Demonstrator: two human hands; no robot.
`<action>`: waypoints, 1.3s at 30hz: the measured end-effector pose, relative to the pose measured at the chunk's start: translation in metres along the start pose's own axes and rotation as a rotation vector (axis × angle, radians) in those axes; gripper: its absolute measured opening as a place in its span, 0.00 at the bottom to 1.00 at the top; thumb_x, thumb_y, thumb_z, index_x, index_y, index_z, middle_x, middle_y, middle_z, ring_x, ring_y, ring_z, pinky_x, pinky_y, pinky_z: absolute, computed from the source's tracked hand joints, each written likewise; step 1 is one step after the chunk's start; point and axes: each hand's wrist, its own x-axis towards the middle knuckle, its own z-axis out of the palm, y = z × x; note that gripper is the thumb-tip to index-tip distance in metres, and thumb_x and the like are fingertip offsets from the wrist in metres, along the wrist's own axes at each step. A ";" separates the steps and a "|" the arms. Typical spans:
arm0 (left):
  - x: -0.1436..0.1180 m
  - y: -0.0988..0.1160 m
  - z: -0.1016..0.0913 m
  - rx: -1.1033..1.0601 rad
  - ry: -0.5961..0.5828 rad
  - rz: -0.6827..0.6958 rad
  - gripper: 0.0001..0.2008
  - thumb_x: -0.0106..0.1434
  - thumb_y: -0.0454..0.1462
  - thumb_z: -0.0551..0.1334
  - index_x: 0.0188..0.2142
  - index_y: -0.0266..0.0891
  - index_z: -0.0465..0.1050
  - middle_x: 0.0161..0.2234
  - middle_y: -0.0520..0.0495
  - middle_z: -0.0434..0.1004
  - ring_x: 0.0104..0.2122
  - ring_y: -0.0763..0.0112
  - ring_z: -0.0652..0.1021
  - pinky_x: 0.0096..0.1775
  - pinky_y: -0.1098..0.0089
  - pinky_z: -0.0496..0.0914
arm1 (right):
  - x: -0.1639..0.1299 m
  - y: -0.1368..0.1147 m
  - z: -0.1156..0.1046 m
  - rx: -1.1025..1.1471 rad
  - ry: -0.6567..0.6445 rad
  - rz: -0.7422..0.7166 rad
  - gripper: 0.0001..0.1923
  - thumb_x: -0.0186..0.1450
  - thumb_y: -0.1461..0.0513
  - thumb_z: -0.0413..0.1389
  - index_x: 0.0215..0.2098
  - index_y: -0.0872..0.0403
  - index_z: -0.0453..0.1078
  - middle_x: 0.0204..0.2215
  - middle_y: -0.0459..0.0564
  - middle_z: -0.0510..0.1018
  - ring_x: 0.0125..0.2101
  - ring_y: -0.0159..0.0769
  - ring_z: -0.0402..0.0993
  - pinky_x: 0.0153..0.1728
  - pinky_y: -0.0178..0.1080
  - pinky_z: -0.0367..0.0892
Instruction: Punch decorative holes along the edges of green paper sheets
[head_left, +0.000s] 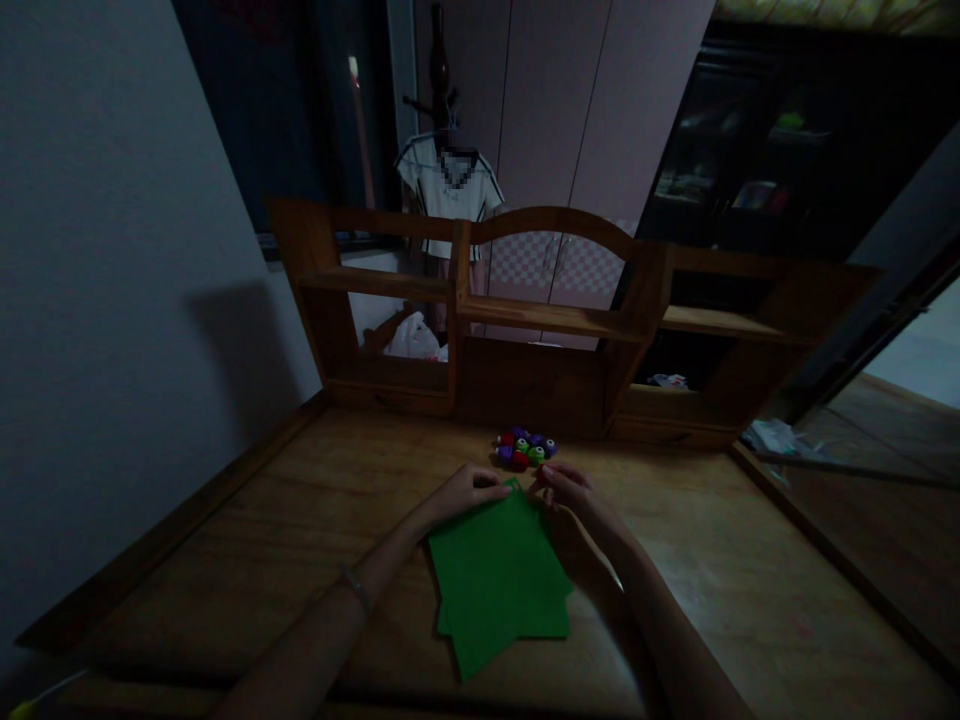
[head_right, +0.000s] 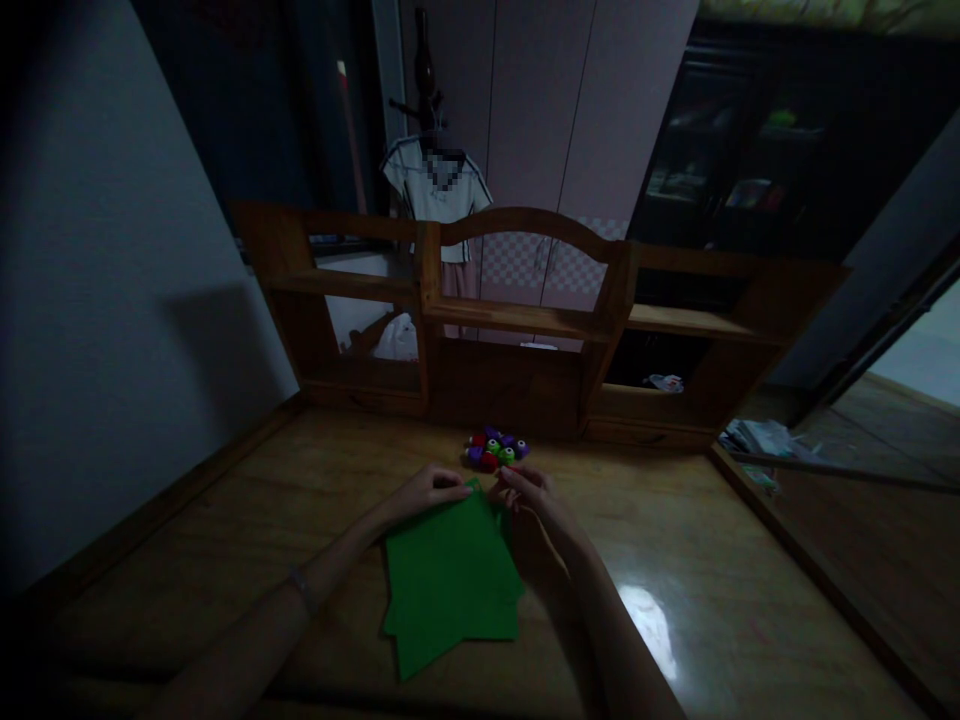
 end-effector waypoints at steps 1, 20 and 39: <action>0.000 0.000 0.000 -0.003 -0.010 0.004 0.20 0.56 0.50 0.59 0.29 0.33 0.73 0.26 0.50 0.70 0.27 0.72 0.69 0.29 0.75 0.59 | 0.000 0.001 0.002 0.021 -0.011 -0.001 0.18 0.56 0.49 0.59 0.32 0.56 0.72 0.27 0.51 0.74 0.24 0.33 0.66 0.25 0.35 0.59; -0.004 0.003 0.000 -0.001 0.018 0.007 0.20 0.55 0.51 0.59 0.27 0.33 0.72 0.24 0.51 0.68 0.25 0.74 0.66 0.27 0.75 0.58 | 0.012 0.029 -0.004 0.180 -0.053 0.167 0.17 0.56 0.49 0.60 0.27 0.55 0.71 0.25 0.50 0.73 0.23 0.34 0.66 0.26 0.36 0.59; -0.006 0.006 0.002 -0.037 -0.048 0.030 0.18 0.56 0.49 0.60 0.26 0.33 0.72 0.22 0.52 0.66 0.24 0.75 0.65 0.26 0.75 0.55 | -0.003 0.014 0.008 -0.058 -0.168 0.036 0.16 0.60 0.51 0.56 0.28 0.56 0.73 0.23 0.48 0.70 0.25 0.34 0.63 0.25 0.36 0.56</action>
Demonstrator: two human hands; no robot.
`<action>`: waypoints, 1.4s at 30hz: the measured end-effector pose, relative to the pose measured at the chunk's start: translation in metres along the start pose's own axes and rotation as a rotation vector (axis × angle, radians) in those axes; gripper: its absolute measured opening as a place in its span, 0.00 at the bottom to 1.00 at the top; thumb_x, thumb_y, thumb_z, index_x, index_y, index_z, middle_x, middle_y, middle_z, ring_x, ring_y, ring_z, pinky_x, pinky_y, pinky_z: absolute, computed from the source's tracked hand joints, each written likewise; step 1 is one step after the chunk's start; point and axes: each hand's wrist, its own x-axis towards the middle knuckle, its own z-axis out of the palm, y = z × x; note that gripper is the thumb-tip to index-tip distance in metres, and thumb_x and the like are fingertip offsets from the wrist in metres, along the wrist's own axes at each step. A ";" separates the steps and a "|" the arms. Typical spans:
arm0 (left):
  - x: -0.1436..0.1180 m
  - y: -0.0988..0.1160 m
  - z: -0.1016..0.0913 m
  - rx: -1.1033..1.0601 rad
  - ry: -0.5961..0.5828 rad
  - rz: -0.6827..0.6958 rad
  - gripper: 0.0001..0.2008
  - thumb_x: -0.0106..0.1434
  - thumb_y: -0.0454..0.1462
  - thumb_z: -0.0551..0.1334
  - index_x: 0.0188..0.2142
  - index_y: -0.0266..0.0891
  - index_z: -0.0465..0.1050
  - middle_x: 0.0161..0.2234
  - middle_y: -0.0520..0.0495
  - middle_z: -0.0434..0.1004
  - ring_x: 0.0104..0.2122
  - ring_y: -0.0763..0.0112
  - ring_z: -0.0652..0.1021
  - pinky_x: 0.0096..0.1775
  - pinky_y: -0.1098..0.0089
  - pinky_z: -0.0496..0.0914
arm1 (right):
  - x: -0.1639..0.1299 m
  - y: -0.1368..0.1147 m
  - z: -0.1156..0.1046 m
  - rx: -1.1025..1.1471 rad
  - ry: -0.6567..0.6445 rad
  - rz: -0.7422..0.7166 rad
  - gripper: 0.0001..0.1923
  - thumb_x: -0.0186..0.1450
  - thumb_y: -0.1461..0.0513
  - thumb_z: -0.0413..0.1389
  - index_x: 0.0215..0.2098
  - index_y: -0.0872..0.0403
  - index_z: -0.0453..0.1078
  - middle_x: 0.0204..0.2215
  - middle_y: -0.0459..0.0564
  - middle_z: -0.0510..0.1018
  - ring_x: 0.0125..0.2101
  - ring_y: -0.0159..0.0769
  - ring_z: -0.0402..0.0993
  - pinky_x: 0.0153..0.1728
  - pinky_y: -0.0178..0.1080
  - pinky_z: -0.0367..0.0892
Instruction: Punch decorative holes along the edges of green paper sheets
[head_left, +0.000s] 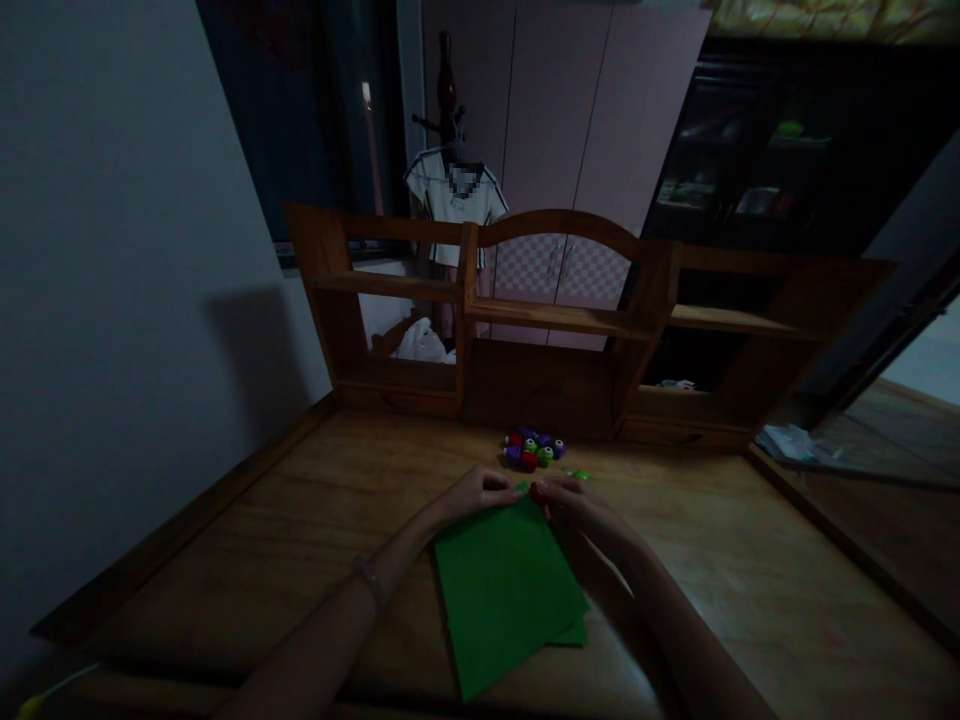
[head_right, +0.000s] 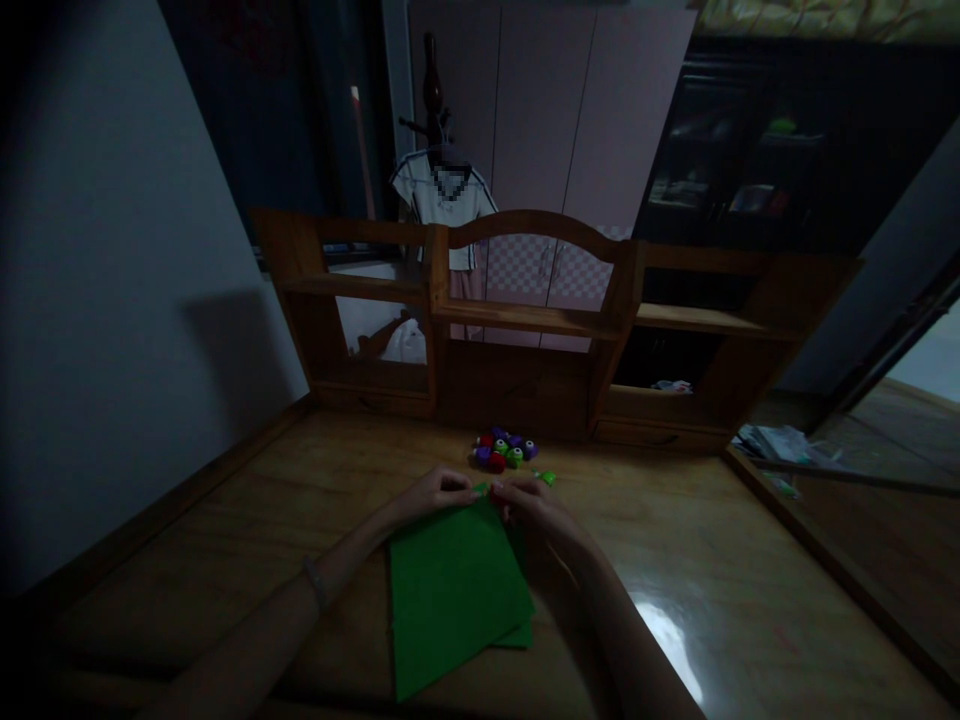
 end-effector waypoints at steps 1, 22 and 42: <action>0.000 0.000 0.000 0.002 0.000 0.002 0.18 0.56 0.49 0.60 0.26 0.33 0.72 0.23 0.52 0.67 0.24 0.74 0.65 0.26 0.74 0.56 | -0.001 -0.001 0.000 -0.029 -0.005 -0.004 0.16 0.60 0.51 0.56 0.28 0.56 0.72 0.23 0.48 0.70 0.25 0.34 0.64 0.25 0.36 0.56; 0.002 -0.006 0.004 0.126 0.032 0.072 0.18 0.57 0.48 0.59 0.31 0.32 0.76 0.27 0.49 0.75 0.29 0.71 0.71 0.31 0.75 0.62 | -0.008 -0.016 -0.006 -0.296 -0.140 0.040 0.15 0.58 0.51 0.59 0.33 0.55 0.72 0.26 0.47 0.72 0.28 0.34 0.67 0.28 0.34 0.59; 0.002 -0.006 0.006 0.175 0.029 0.102 0.18 0.59 0.47 0.58 0.32 0.33 0.75 0.28 0.48 0.75 0.30 0.71 0.72 0.31 0.75 0.62 | -0.010 -0.021 -0.004 -0.326 -0.167 -0.011 0.15 0.60 0.51 0.57 0.36 0.54 0.71 0.32 0.47 0.73 0.34 0.37 0.68 0.34 0.36 0.62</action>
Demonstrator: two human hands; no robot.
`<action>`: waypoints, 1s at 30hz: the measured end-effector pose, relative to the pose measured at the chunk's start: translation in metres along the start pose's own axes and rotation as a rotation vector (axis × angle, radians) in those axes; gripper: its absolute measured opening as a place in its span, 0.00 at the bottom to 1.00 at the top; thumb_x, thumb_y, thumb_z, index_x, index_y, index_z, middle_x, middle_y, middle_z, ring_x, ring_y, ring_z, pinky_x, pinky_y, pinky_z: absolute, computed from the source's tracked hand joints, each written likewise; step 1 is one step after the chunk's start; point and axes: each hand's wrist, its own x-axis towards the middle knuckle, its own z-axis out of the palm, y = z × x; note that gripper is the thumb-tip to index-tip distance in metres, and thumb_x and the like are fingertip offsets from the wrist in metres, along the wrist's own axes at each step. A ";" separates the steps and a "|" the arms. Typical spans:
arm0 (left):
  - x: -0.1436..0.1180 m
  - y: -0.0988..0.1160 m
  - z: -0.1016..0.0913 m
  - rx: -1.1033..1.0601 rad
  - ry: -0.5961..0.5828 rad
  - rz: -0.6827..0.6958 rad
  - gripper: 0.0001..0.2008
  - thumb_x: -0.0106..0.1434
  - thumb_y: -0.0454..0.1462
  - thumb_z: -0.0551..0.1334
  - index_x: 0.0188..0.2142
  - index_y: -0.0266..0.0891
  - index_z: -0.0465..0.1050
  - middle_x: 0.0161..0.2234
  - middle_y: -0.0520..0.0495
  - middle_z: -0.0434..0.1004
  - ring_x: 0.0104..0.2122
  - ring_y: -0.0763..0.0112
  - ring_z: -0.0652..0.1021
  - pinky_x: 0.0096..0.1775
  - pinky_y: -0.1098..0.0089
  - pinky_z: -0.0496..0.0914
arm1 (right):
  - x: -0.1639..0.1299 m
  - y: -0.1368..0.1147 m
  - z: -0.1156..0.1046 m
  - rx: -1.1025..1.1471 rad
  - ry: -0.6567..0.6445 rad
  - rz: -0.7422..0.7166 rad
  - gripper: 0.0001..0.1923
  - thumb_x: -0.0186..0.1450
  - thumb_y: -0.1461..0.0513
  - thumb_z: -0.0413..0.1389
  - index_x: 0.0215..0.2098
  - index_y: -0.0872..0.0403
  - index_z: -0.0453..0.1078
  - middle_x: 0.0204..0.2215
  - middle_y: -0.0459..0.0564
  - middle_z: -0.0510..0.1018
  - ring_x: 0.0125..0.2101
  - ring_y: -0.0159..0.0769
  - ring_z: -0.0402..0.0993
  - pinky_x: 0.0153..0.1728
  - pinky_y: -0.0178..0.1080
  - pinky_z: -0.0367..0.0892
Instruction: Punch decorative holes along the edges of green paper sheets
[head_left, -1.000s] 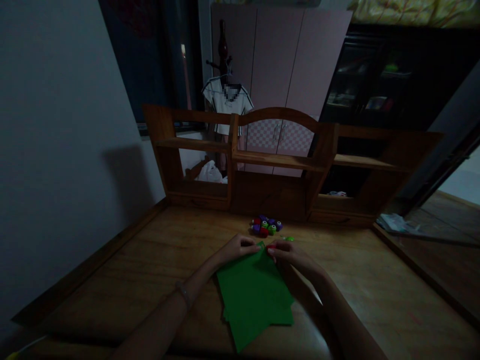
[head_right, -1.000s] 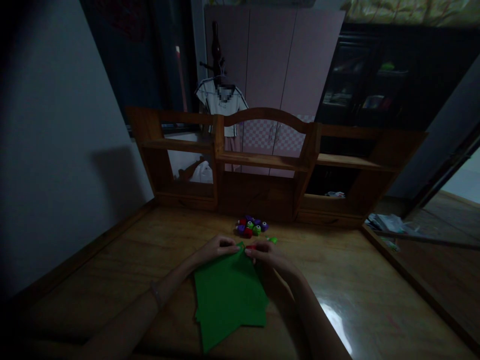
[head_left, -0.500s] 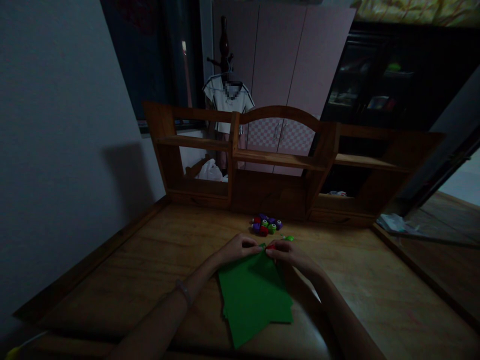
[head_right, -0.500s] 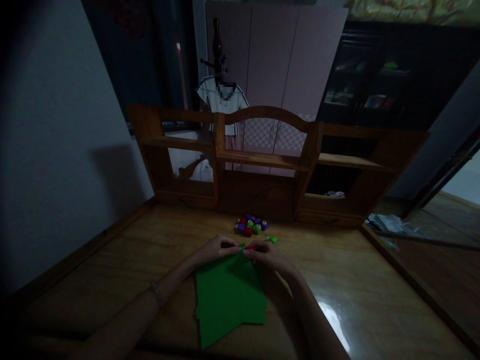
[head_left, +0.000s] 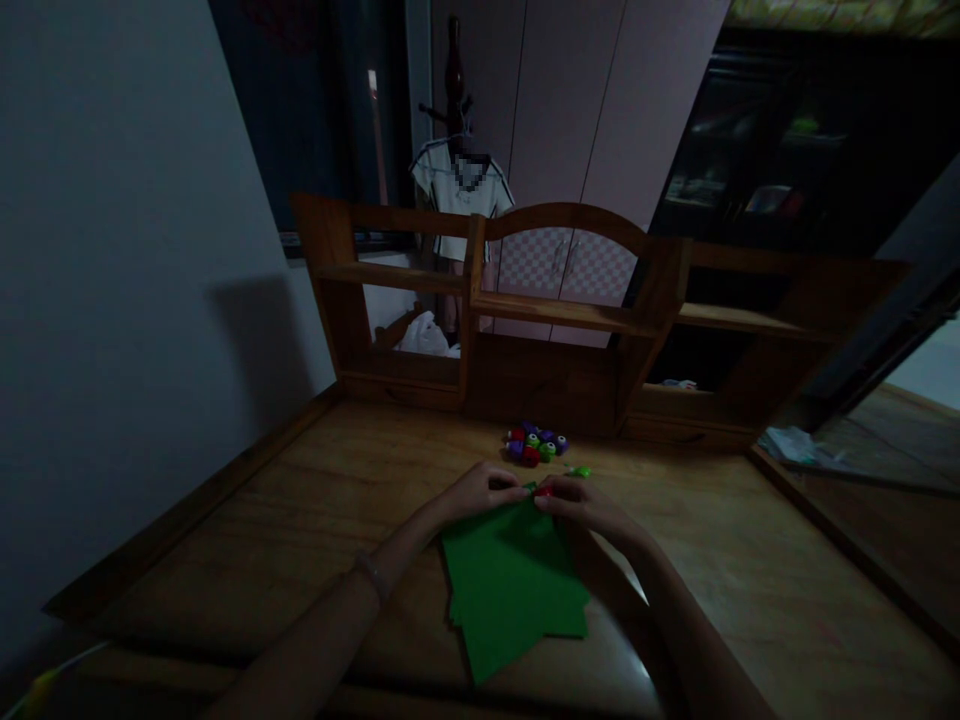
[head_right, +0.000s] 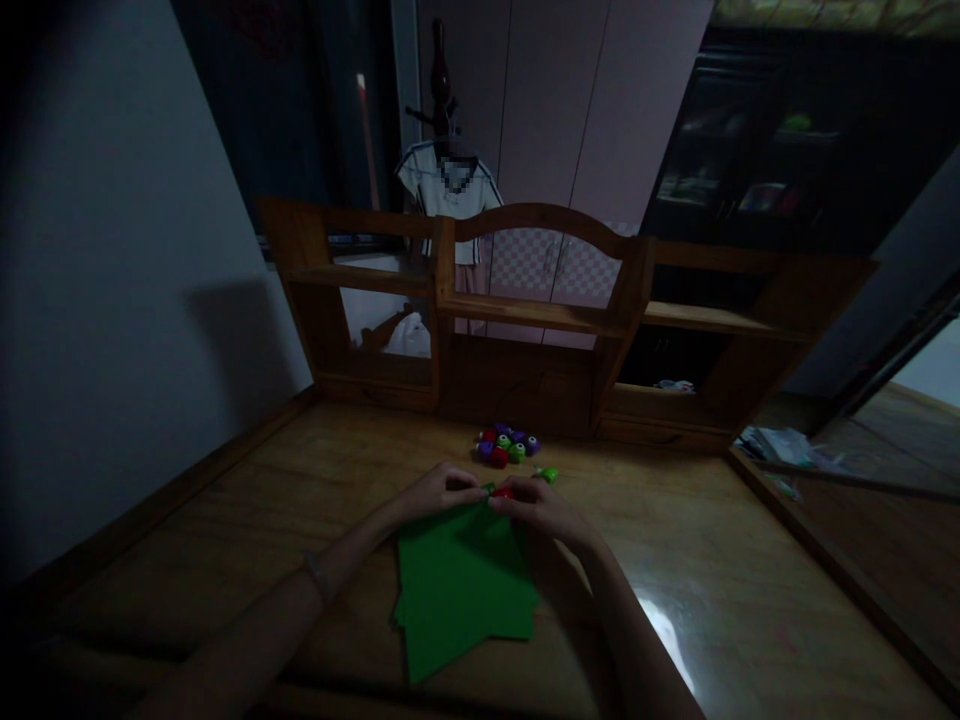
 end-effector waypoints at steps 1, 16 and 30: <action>0.000 0.001 0.000 0.005 -0.008 0.008 0.18 0.59 0.47 0.58 0.32 0.33 0.75 0.29 0.48 0.75 0.30 0.71 0.72 0.31 0.75 0.62 | 0.000 -0.001 0.001 -0.005 -0.004 -0.009 0.15 0.60 0.51 0.57 0.36 0.53 0.71 0.32 0.47 0.73 0.34 0.36 0.68 0.33 0.36 0.61; -0.001 0.004 0.000 0.002 -0.015 0.008 0.20 0.60 0.48 0.57 0.32 0.32 0.76 0.28 0.48 0.75 0.28 0.72 0.70 0.30 0.76 0.61 | 0.005 0.006 0.002 -0.075 -0.005 -0.026 0.18 0.57 0.50 0.59 0.37 0.54 0.70 0.31 0.47 0.72 0.32 0.36 0.68 0.31 0.35 0.61; -0.001 0.006 -0.001 -0.037 -0.008 0.034 0.19 0.59 0.48 0.58 0.31 0.32 0.76 0.25 0.50 0.73 0.27 0.73 0.69 0.30 0.76 0.60 | 0.004 0.003 0.006 -0.148 0.043 -0.039 0.16 0.57 0.49 0.58 0.33 0.53 0.70 0.26 0.44 0.69 0.27 0.33 0.63 0.26 0.34 0.57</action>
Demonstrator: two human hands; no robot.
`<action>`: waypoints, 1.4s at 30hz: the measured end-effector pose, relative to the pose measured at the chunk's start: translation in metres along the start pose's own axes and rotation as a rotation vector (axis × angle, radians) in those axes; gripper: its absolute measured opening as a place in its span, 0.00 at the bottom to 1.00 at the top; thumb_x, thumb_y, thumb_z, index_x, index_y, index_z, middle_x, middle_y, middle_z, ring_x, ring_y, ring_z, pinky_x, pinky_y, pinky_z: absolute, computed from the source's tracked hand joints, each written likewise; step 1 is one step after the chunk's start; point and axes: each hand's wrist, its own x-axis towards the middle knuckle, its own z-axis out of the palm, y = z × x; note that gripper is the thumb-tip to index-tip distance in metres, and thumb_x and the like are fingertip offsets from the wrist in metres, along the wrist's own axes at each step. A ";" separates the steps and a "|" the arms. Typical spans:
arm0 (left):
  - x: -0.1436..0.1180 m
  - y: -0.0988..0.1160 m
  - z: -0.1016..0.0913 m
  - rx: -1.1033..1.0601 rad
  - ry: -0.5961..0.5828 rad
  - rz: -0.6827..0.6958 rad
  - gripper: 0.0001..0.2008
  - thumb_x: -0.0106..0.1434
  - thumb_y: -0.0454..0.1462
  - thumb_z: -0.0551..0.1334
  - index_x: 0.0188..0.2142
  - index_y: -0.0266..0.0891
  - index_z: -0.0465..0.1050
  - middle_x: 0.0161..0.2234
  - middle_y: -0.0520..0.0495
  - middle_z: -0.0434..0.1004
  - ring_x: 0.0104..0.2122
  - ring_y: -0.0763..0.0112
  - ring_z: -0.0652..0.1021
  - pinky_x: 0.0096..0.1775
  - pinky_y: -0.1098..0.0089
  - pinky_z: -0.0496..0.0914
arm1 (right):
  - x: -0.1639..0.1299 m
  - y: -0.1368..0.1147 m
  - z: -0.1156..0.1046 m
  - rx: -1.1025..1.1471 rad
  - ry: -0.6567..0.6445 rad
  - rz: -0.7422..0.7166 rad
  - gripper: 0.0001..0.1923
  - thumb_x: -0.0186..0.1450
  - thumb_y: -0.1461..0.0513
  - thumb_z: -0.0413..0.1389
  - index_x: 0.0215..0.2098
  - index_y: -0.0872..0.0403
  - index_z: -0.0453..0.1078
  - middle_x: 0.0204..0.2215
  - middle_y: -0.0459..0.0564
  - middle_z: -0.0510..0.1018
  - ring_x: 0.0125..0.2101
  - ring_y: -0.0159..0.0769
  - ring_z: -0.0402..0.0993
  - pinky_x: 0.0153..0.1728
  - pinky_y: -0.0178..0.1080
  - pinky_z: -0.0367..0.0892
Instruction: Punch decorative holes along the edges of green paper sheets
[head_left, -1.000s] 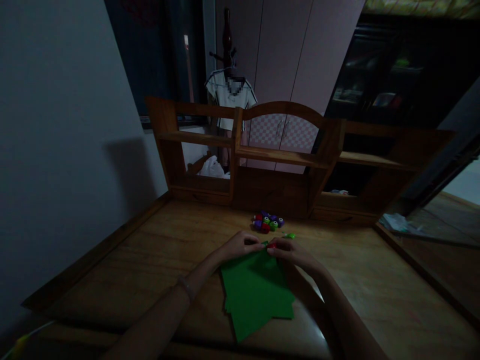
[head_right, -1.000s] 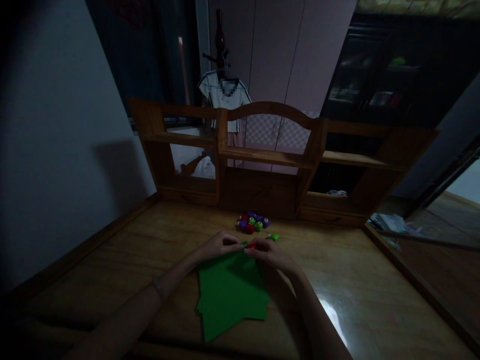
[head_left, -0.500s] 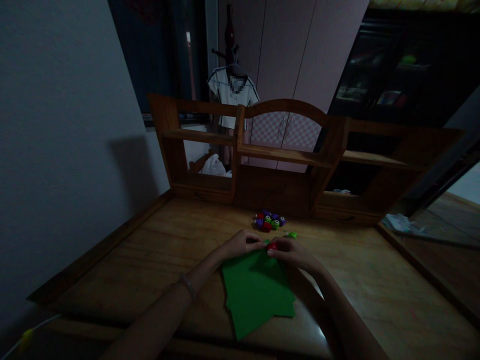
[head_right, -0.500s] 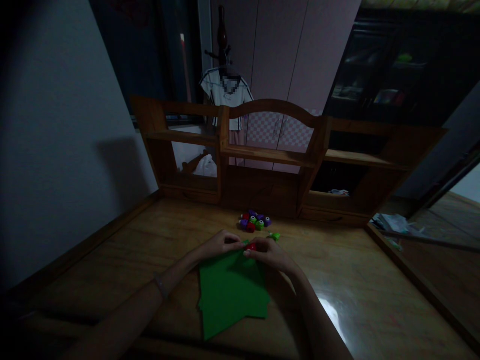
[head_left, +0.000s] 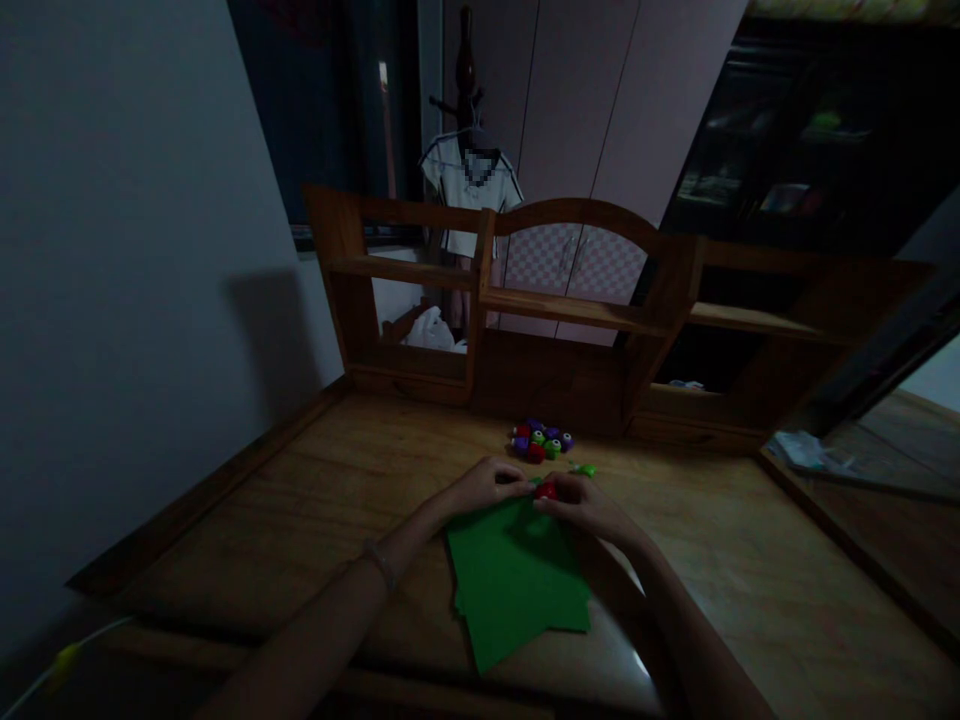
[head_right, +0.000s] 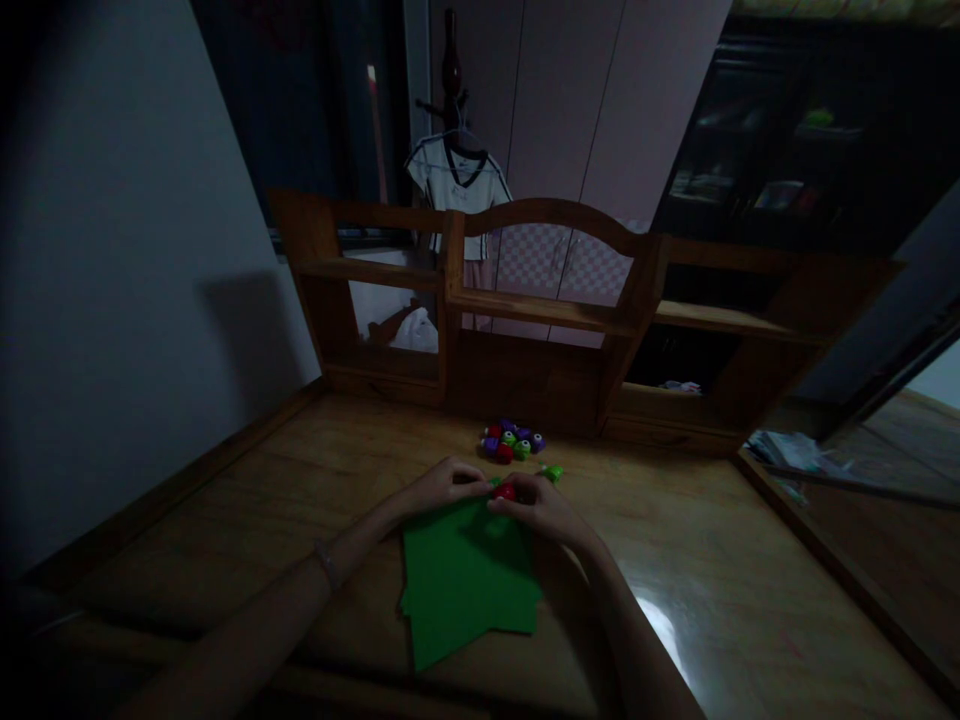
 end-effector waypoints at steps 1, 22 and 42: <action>0.000 0.000 0.000 0.003 0.008 0.001 0.19 0.59 0.47 0.58 0.31 0.32 0.76 0.26 0.50 0.73 0.28 0.73 0.70 0.30 0.75 0.61 | 0.000 0.000 0.000 -0.007 0.005 0.000 0.16 0.57 0.49 0.58 0.33 0.53 0.70 0.25 0.44 0.68 0.27 0.33 0.63 0.26 0.34 0.56; 0.001 -0.003 0.002 0.028 0.003 -0.021 0.20 0.59 0.49 0.57 0.31 0.33 0.75 0.25 0.50 0.72 0.28 0.73 0.69 0.29 0.75 0.60 | 0.001 0.006 0.004 -0.068 0.021 -0.043 0.17 0.61 0.48 0.54 0.35 0.53 0.68 0.28 0.45 0.70 0.29 0.35 0.66 0.27 0.34 0.58; 0.002 -0.007 0.001 0.039 -0.027 -0.004 0.22 0.60 0.50 0.55 0.32 0.32 0.75 0.26 0.50 0.72 0.28 0.73 0.69 0.29 0.75 0.60 | 0.005 0.012 0.010 0.108 0.089 0.013 0.15 0.58 0.51 0.57 0.32 0.54 0.68 0.27 0.45 0.68 0.30 0.35 0.65 0.29 0.34 0.57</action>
